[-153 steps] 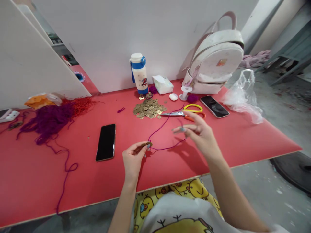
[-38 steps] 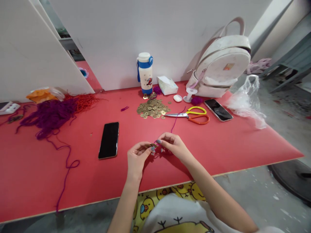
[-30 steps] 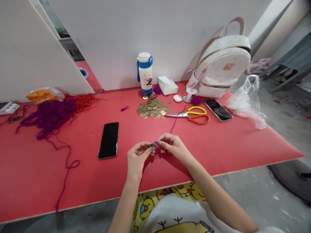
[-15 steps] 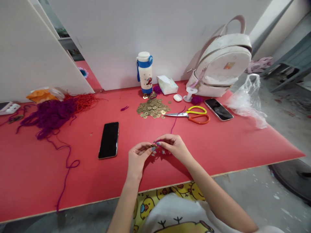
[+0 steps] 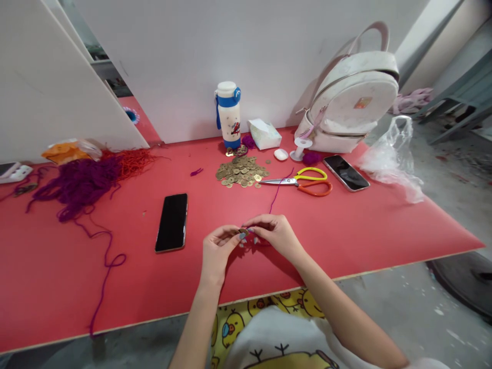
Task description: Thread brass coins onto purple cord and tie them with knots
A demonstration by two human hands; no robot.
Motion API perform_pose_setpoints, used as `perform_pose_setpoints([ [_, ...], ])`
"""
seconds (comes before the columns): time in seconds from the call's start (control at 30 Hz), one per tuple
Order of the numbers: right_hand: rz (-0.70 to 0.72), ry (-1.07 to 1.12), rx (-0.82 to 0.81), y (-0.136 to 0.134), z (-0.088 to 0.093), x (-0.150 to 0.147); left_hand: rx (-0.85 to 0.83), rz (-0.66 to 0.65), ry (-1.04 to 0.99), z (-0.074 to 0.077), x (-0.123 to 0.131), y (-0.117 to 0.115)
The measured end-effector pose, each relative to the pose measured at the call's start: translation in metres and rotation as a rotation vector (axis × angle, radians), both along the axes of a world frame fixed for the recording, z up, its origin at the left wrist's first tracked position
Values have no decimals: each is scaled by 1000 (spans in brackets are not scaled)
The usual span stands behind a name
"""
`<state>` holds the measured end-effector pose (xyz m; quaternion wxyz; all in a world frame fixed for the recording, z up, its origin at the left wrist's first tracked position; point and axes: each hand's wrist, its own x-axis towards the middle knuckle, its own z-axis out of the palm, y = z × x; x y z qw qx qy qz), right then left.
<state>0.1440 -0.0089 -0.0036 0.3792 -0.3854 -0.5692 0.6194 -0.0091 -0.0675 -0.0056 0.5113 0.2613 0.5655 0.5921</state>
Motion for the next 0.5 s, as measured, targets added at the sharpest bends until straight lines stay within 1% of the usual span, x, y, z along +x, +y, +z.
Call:
perform_pose_setpoints([
  [0.17,-44,-27,34,0,-2,0,20,-4,25,-1,0,1],
  [0.33,-37,-85,84,0,0,1,37,-31,16,-1,-1,1],
  [0.5,-19,-78,130,1,1,2,45,-29,1,-1,-1,2],
])
